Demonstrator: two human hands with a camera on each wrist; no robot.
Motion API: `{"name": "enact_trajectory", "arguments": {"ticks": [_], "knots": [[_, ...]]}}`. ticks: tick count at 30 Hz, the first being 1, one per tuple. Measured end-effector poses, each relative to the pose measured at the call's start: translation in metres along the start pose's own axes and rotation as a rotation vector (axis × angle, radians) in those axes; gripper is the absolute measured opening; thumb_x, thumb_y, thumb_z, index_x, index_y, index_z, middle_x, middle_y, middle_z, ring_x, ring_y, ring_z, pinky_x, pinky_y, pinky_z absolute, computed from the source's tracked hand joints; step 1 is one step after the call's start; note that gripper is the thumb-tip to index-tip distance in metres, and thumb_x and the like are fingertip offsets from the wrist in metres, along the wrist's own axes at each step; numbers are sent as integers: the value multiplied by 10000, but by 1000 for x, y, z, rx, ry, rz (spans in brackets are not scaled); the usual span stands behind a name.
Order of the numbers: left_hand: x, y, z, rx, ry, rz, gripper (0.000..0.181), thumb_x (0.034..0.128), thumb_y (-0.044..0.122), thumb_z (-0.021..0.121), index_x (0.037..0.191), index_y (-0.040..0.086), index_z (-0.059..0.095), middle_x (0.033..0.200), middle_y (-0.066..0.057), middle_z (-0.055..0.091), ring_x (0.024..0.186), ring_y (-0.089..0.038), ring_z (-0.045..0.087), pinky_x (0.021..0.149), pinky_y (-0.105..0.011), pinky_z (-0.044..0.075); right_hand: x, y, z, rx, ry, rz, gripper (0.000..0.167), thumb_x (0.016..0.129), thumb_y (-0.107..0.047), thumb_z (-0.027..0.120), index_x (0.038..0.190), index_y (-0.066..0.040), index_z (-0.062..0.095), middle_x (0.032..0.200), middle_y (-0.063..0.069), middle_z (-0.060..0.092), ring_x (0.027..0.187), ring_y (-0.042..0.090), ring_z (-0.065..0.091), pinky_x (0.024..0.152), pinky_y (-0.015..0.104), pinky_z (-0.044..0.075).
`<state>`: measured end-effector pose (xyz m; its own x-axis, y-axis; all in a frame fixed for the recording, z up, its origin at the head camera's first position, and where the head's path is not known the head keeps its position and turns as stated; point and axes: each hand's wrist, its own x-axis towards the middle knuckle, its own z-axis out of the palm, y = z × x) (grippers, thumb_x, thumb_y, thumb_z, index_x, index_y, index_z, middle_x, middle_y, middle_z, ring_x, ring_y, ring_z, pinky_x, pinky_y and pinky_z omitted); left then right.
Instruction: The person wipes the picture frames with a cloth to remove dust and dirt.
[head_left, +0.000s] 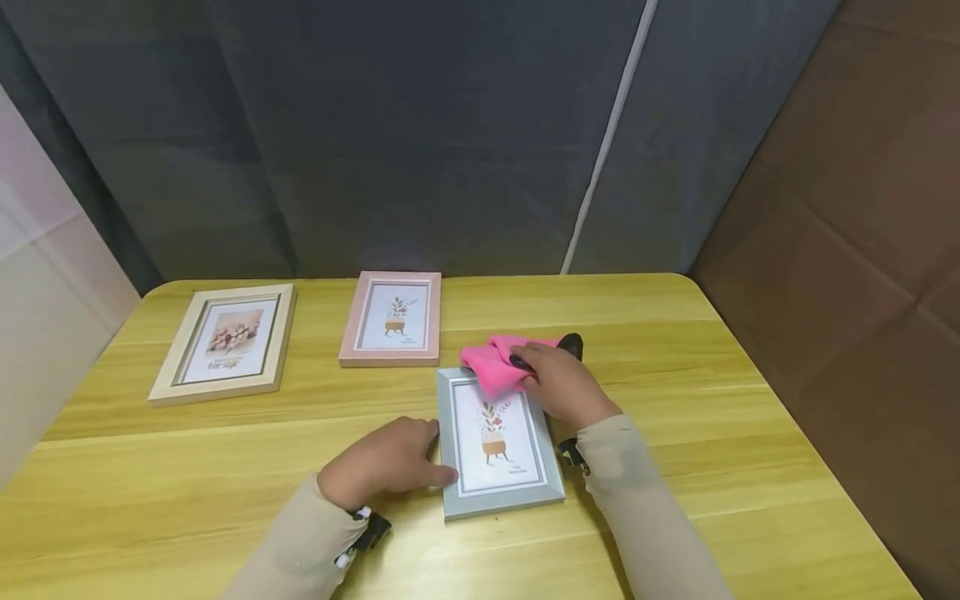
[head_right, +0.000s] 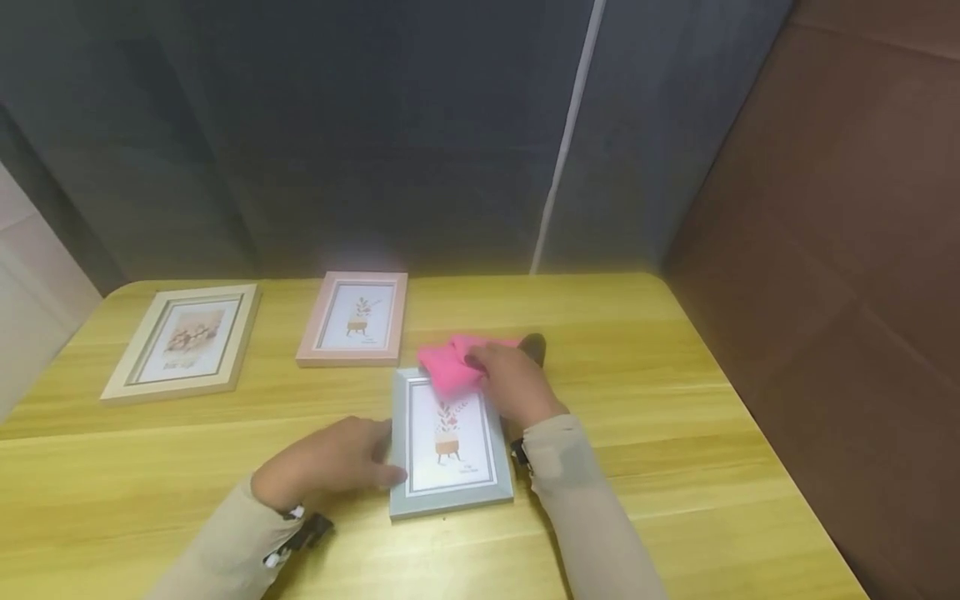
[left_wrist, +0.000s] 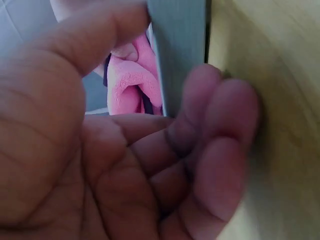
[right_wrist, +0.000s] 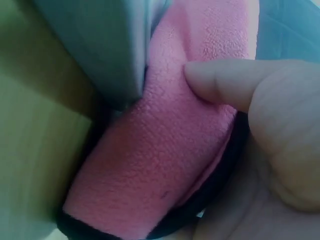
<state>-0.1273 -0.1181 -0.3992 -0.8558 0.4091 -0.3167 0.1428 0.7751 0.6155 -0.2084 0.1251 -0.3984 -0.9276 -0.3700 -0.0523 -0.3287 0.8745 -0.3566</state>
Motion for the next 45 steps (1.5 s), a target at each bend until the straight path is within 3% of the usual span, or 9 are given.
{"name": "enact_trajectory", "arguments": {"ticks": [4,10,16,19,23,27,31,38,45], "knots": [[-2,1,0,22,-23,4,710,760,330,853,1285,-52,566,1087,-113,667,868,-194,556,919,-454,495,-1,0,1,8,-4,10,511,960,-133,629,1459,-159,520,1468,88,505,1365,273,448,1109,438,355],[-3,1,1,10,-31,17,748,741,341,868,1291,-56,552,1061,-104,661,827,-195,545,855,-429,501,-1,-10,0,-50,-2,1,486,970,-164,635,1446,-159,536,1452,75,525,1350,266,469,1101,427,368],[-2,5,5,-3,-20,71,716,745,322,856,1273,-60,559,1038,-105,671,832,-182,565,856,-430,504,-6,-27,1,-117,-12,-104,471,961,-160,654,1423,-144,562,1414,91,559,1326,265,494,1104,419,364],[-1,8,8,8,-3,95,752,738,332,852,1289,-73,539,1057,-126,669,908,-200,605,893,-448,502,-7,-36,4,-91,-46,-164,477,965,-164,648,1432,-146,552,1426,88,548,1332,259,487,1109,413,357],[0,10,11,11,33,142,961,739,312,852,1486,-32,355,1309,-185,589,1136,-266,590,1006,-448,448,-9,-45,8,-18,-76,-241,472,985,-168,614,1448,-133,530,1445,72,531,1346,241,471,1119,396,343],[0,9,13,-12,45,163,1062,734,288,855,1550,4,238,1431,-199,495,1236,-283,532,1062,-450,401,-10,-50,9,37,-79,-256,480,1004,-181,589,1472,-135,497,1463,52,514,1363,222,450,1131,378,323],[0,9,13,-19,43,119,977,716,294,866,1486,-28,359,1333,-176,578,1159,-262,576,1023,-451,435,-11,-51,6,20,-85,-218,482,1001,-187,599,1472,-165,502,1480,57,494,1381,230,425,1140,388,306],[-1,12,12,38,20,39,657,709,361,861,1158,-41,598,907,-78,652,785,-202,579,785,-438,520,-13,-41,-4,-109,-73,-57,455,986,-141,609,1436,-165,550,1493,110,472,1406,325,375,1136,497,295],[-2,11,13,57,9,26,776,731,389,848,1262,-93,552,989,-128,672,807,-201,583,813,-452,525,-10,-18,-10,-170,-13,112,448,983,-80,582,1424,-156,564,1498,179,443,1386,429,367,1095,577,322]]}}
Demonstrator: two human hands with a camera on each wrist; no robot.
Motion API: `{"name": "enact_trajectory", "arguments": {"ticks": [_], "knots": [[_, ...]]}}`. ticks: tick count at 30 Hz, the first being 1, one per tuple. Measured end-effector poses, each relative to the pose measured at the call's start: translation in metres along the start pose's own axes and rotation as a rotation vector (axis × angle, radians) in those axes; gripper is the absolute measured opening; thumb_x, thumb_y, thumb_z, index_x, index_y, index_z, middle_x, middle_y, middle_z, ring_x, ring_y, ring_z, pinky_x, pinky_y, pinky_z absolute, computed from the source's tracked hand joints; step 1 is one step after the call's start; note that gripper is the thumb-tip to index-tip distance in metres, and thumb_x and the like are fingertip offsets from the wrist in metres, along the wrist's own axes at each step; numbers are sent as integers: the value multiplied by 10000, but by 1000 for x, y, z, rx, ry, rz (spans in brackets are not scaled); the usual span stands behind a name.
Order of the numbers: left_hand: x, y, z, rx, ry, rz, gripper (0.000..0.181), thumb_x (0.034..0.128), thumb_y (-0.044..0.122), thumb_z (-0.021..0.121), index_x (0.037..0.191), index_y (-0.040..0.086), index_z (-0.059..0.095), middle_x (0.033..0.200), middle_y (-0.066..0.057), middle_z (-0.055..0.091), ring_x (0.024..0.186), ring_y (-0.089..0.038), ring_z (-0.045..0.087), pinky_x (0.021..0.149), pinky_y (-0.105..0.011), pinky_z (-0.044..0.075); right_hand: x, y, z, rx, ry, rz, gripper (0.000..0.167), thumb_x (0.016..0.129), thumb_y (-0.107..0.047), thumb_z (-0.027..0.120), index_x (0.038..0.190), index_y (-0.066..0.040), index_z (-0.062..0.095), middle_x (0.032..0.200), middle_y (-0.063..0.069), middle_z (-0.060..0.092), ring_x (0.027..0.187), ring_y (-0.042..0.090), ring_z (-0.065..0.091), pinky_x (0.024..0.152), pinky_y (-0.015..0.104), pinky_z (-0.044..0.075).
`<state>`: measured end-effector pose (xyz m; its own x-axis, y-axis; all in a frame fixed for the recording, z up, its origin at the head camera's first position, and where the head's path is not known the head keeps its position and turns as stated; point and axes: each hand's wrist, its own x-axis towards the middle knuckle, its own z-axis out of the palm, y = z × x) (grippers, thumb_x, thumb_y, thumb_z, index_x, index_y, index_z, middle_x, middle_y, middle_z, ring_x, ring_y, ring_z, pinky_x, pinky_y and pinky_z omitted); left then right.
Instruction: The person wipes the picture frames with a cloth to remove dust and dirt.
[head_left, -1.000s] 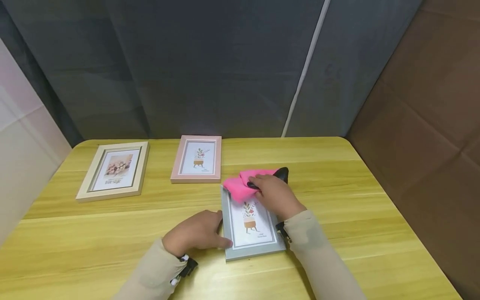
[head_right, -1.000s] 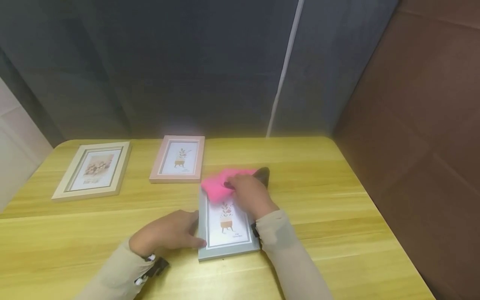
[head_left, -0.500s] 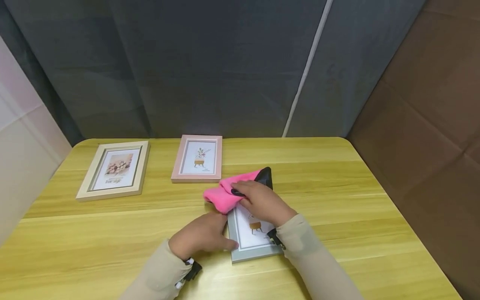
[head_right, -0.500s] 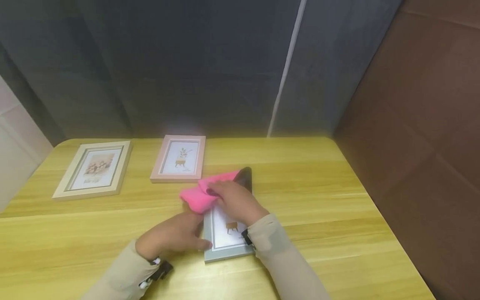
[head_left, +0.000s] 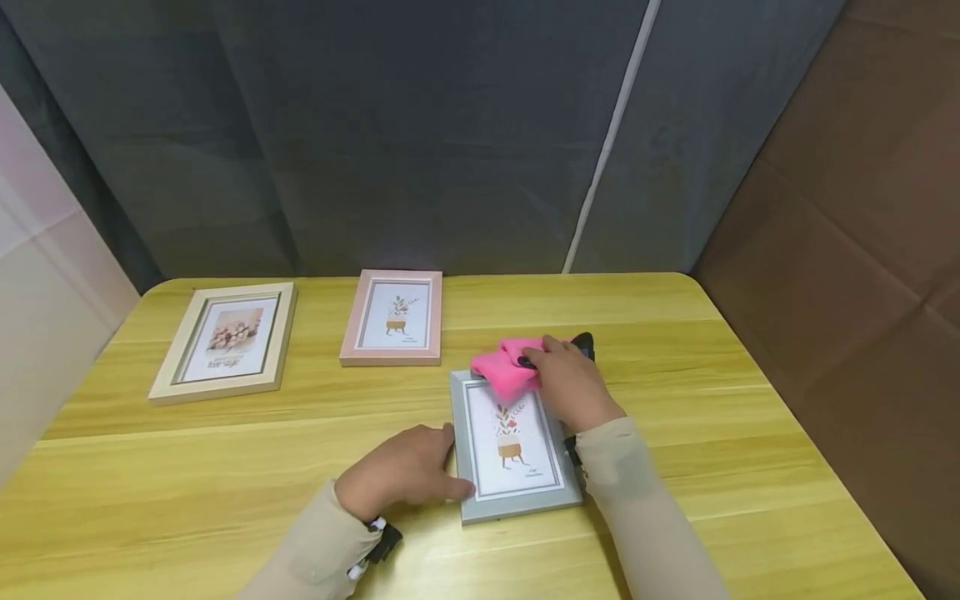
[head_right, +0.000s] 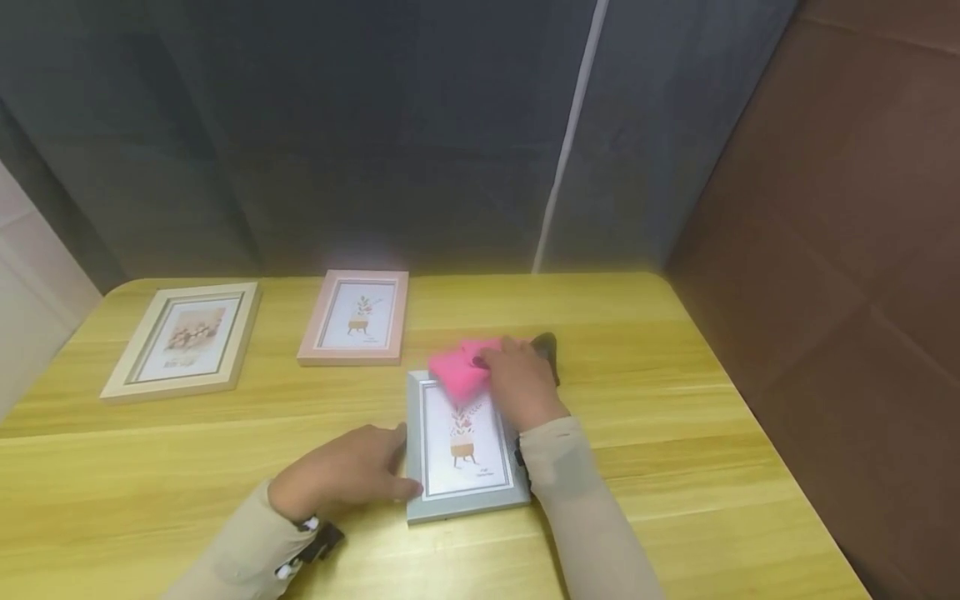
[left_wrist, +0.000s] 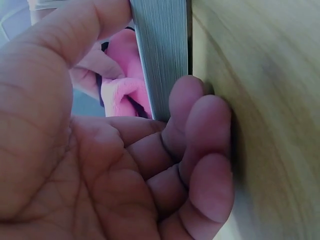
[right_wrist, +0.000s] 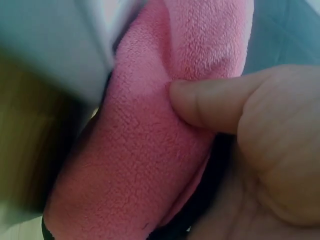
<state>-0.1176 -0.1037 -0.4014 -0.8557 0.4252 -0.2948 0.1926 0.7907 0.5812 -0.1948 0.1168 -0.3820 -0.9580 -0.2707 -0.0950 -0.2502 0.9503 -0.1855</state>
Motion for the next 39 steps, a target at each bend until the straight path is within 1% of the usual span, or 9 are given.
{"name": "enact_trajectory", "arguments": {"ticks": [2,4,8,13,18,21,27,34,39], "knots": [[0,0,1,24,0,-4,786,735,403,839,1267,-96,546,1009,-141,671,822,-199,586,829,-461,523,1,2,2,-8,5,22,448,987,-76,573,1425,-165,564,1488,193,448,1366,448,386,1072,590,346],[0,-1,1,34,5,1,752,736,400,833,1240,-86,557,981,-130,668,793,-198,578,805,-456,524,3,-1,5,-21,8,13,450,988,-85,576,1429,-174,561,1474,182,469,1347,440,414,1063,580,366],[0,-1,1,33,15,27,694,737,376,822,1204,-70,570,933,-107,661,755,-191,566,771,-445,524,2,-18,11,-61,33,-86,444,989,-130,594,1431,-156,555,1422,152,534,1275,410,502,1039,525,419],[0,-1,1,28,14,54,749,746,356,814,1313,-49,542,994,-116,680,852,-205,617,844,-451,517,-2,-39,16,-2,54,-231,453,1002,-193,597,1446,-131,532,1406,129,556,1265,336,534,1068,458,406],[1,-1,0,21,9,62,814,747,347,817,1381,-52,501,1102,-142,678,984,-255,639,918,-455,497,-4,-46,16,28,41,-270,458,1007,-209,587,1459,-171,522,1437,99,535,1306,303,501,1094,443,376],[2,0,1,9,13,56,763,733,340,827,1322,-52,539,1061,-132,683,931,-241,638,887,-456,506,-6,-43,13,7,29,-247,440,1000,-214,594,1437,-185,550,1446,106,524,1313,344,483,1080,480,388],[3,2,2,2,11,25,760,726,354,841,1263,-100,554,932,-111,667,779,-194,586,792,-441,528,-5,-21,6,-41,19,-120,396,991,-198,606,1386,-175,597,1423,127,531,1299,376,475,1041,547,410],[2,1,3,4,6,3,756,726,368,844,1229,-118,557,903,-105,646,754,-194,558,754,-426,527,2,17,1,27,19,26,409,992,-186,605,1396,-129,584,1386,187,541,1252,420,497,1018,559,424],[2,0,3,7,14,5,708,722,362,848,1182,-102,572,828,-71,608,706,-200,540,676,-398,504,5,28,0,31,38,45,406,992,-153,585,1396,-113,582,1377,210,543,1238,453,506,1009,578,423]]}}
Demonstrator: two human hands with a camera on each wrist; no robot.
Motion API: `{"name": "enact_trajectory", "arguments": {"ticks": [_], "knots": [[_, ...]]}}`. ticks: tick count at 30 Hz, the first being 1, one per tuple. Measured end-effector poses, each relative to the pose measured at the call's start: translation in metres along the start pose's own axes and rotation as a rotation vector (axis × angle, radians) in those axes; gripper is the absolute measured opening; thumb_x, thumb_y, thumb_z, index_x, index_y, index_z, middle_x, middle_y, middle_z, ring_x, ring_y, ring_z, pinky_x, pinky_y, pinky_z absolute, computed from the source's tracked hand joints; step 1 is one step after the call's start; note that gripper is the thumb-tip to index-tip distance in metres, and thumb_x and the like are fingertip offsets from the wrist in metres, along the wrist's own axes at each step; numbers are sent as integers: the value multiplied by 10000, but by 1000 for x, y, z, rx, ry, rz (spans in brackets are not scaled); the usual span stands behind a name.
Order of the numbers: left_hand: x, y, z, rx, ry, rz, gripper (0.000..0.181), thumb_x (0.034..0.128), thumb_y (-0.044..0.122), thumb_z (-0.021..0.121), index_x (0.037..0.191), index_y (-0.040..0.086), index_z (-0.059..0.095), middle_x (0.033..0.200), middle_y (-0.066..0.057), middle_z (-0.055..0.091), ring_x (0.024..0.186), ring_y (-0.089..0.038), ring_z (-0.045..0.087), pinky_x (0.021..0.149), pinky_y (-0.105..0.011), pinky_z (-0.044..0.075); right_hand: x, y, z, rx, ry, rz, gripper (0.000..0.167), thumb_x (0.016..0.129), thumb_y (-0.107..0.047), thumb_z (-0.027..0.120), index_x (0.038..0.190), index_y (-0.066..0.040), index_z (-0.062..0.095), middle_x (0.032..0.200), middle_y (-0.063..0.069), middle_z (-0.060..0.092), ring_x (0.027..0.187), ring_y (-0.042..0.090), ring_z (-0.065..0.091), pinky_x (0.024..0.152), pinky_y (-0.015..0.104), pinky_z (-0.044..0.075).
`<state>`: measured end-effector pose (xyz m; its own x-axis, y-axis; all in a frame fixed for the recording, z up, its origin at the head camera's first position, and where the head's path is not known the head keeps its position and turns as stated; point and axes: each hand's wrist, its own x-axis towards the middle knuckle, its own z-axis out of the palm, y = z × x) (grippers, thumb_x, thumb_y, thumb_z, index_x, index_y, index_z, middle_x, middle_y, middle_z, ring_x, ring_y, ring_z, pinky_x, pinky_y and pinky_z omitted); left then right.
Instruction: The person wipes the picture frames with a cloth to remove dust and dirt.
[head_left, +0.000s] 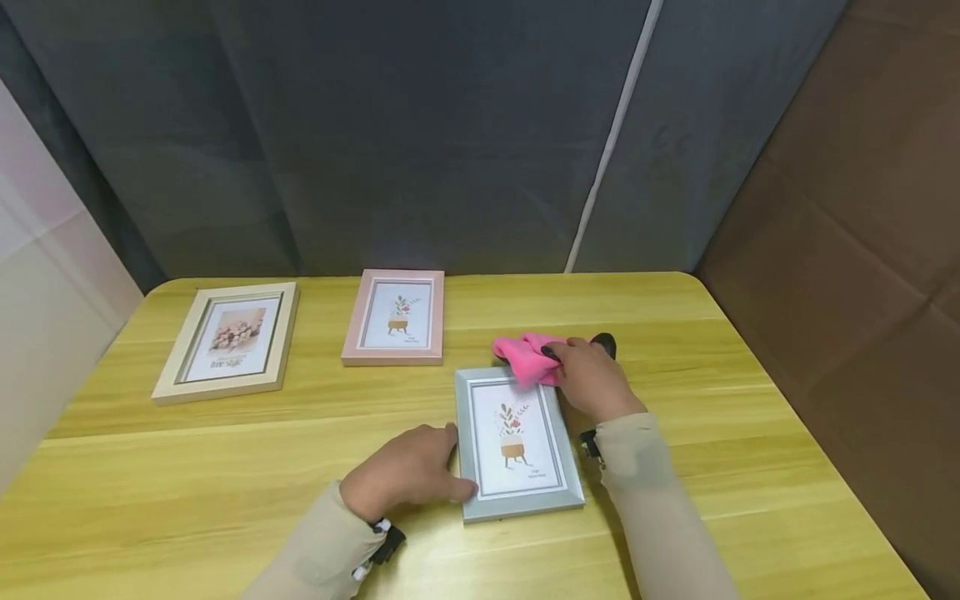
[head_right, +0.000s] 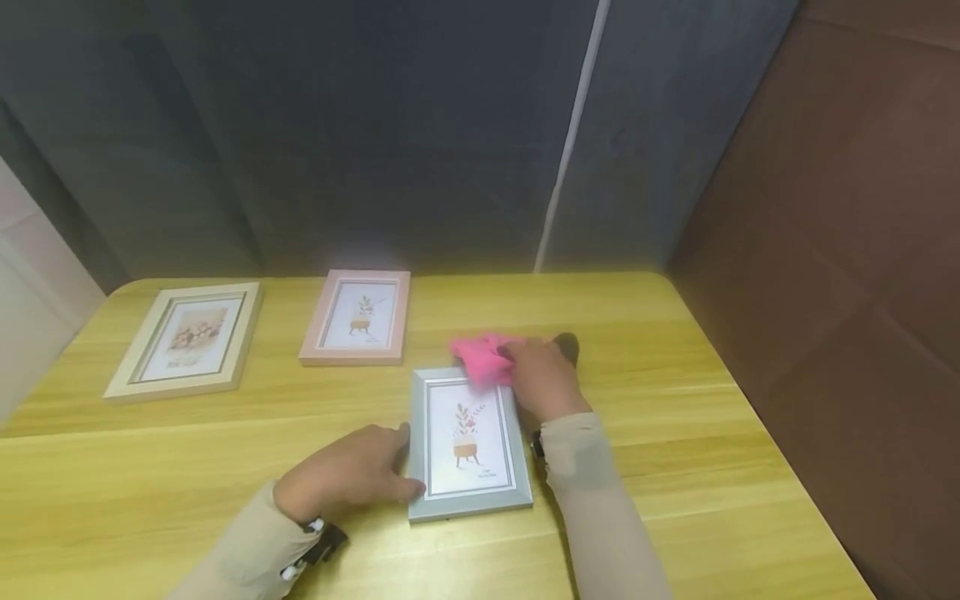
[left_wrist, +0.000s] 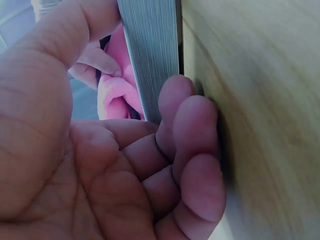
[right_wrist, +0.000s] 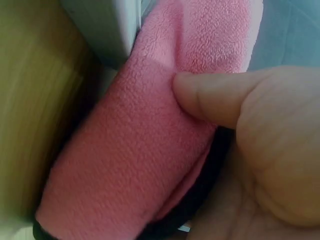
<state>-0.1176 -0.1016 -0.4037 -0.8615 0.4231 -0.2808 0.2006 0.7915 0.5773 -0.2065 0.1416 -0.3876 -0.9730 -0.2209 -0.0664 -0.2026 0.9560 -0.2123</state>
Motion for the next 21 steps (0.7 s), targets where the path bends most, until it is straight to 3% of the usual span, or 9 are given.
{"name": "enact_trajectory", "arguments": {"ticks": [3,9,15,18,21], "knots": [[0,0,0,10,-1,10,739,729,367,844,1212,-116,560,858,-86,625,718,-194,541,700,-405,512,1,-7,5,-15,0,-26,423,989,-184,606,1406,-124,573,1402,181,538,1277,433,486,1037,567,403],[0,-1,0,-2,-1,29,704,738,351,839,1210,-93,563,881,-93,645,730,-192,561,722,-416,518,-4,-41,11,-72,8,-186,447,987,-230,620,1421,-142,561,1411,101,557,1268,361,515,1050,493,417],[1,-1,0,-15,8,69,783,743,321,839,1350,-57,519,1077,-150,685,945,-237,644,896,-447,508,-13,-61,13,9,-28,-341,456,996,-247,605,1439,-155,543,1414,63,562,1304,279,502,1104,423,364],[1,-1,0,-10,10,72,791,745,324,840,1345,-76,515,1089,-162,681,973,-258,648,909,-450,504,-15,-62,9,13,-47,-324,449,997,-245,602,1438,-180,548,1427,78,547,1318,291,487,1103,444,363],[1,0,0,9,13,61,786,742,344,841,1310,-102,530,1041,-163,682,917,-248,647,876,-449,518,-16,-56,3,-17,-64,-245,441,990,-238,614,1427,-202,561,1444,108,523,1329,340,466,1085,502,375]]}}
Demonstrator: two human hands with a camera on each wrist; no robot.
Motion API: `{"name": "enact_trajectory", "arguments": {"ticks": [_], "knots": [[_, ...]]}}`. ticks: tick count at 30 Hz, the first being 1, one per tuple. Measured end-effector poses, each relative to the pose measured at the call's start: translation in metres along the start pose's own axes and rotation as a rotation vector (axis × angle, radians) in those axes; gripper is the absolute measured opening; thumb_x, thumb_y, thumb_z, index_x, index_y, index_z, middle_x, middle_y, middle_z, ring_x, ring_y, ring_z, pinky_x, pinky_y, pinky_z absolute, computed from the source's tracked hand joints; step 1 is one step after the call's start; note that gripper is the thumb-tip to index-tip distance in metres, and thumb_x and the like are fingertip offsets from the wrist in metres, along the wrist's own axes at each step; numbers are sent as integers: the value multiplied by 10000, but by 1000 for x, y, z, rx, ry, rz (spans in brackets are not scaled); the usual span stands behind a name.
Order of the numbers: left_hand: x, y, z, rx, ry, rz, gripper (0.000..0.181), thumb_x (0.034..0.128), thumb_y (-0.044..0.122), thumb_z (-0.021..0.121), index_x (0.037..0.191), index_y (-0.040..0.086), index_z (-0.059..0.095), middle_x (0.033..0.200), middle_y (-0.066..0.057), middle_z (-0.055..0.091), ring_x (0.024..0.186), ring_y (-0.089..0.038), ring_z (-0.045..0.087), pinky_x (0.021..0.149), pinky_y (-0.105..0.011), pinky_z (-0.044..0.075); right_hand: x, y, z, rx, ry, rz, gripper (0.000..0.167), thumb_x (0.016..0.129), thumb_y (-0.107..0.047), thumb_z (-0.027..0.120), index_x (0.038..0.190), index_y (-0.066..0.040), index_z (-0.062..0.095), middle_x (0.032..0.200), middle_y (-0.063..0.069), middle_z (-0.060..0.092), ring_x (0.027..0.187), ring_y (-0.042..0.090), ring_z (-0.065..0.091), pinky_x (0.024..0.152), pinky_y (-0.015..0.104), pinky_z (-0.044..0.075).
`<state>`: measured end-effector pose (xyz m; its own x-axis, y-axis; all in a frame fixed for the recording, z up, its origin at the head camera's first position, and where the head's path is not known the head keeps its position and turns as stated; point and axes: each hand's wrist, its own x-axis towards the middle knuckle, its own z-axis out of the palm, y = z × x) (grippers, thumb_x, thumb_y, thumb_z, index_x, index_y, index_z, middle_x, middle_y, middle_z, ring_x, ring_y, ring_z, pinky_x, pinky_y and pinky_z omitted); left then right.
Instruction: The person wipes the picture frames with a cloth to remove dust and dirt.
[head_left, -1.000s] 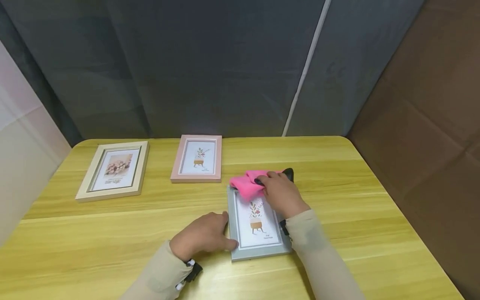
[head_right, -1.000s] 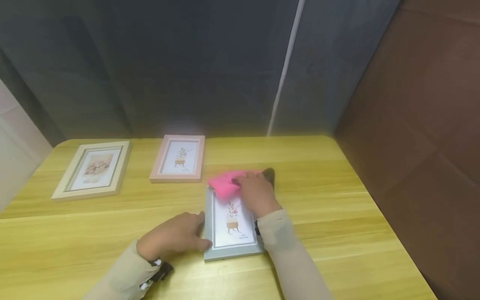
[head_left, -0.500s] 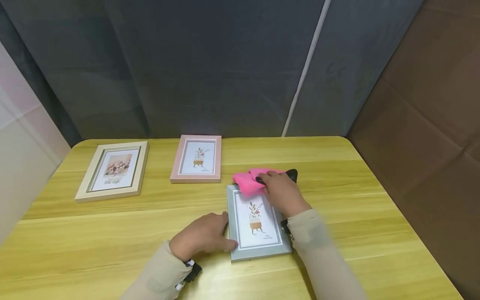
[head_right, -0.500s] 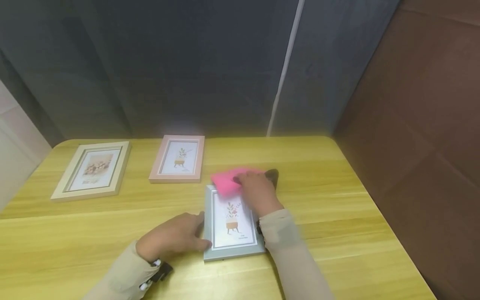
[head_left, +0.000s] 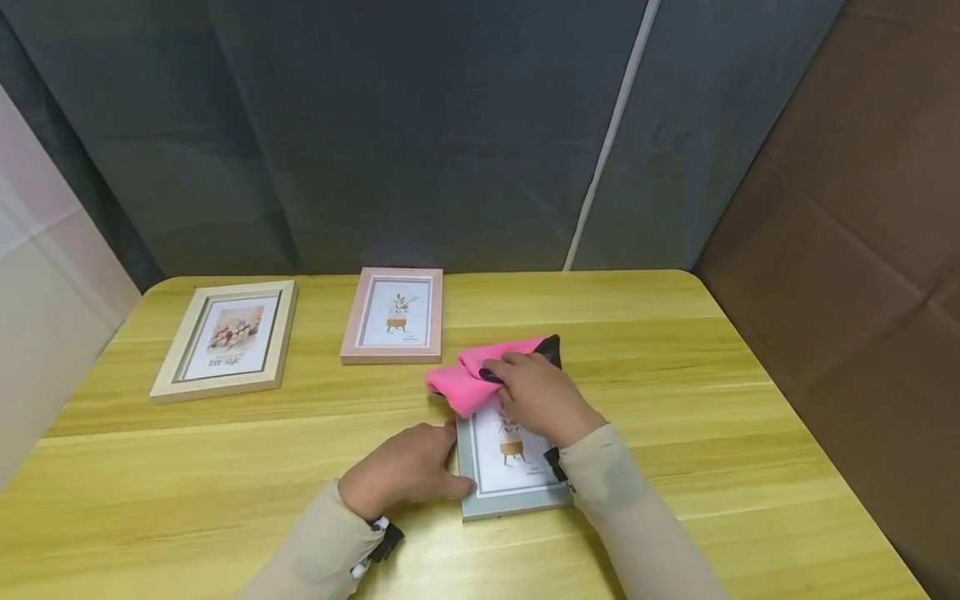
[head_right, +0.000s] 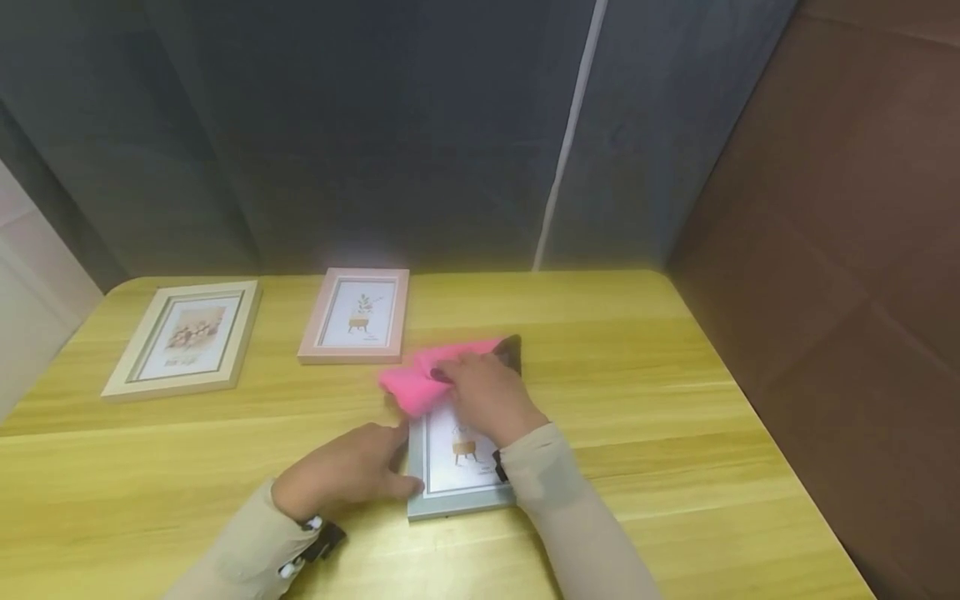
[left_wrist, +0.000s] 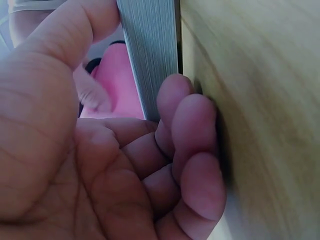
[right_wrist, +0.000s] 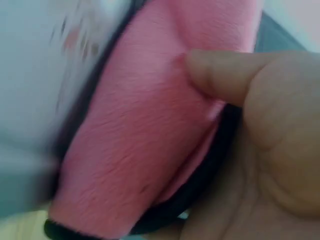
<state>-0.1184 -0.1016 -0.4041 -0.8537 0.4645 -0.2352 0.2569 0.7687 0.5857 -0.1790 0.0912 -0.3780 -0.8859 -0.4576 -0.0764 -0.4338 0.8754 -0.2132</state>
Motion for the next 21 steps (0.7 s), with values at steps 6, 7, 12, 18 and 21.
{"name": "enact_trajectory", "arguments": {"ticks": [6,7,12,18,21], "knots": [[-1,0,1,-11,-8,-38,777,740,350,854,1275,-118,541,975,-140,674,793,-191,583,819,-444,530,-4,26,-7,-5,10,151,427,979,-168,620,1404,-155,581,1442,156,512,1334,402,444,1070,565,367],[-1,0,1,-10,-9,-43,787,740,352,855,1281,-123,536,976,-141,673,790,-192,578,815,-443,530,-4,31,-7,-3,18,165,428,975,-160,626,1400,-141,583,1432,165,519,1327,406,453,1067,564,372],[0,0,2,3,-11,-58,803,741,358,856,1282,-135,527,944,-123,652,780,-200,560,781,-434,523,-6,50,-8,-23,36,217,432,969,-164,642,1394,-114,588,1397,193,548,1309,420,473,1050,574,386],[-1,0,1,5,-12,-46,814,749,354,850,1292,-150,511,980,-154,667,790,-202,573,796,-443,526,-1,40,-4,-61,20,178,431,982,-160,618,1409,-126,573,1413,199,529,1296,459,466,1028,596,397],[-1,1,1,2,-15,-35,820,762,355,840,1307,-155,499,1009,-167,674,793,-194,578,808,-438,527,2,25,0,-105,20,89,427,992,-184,603,1415,-138,566,1419,172,529,1272,444,487,1028,567,413]]}}
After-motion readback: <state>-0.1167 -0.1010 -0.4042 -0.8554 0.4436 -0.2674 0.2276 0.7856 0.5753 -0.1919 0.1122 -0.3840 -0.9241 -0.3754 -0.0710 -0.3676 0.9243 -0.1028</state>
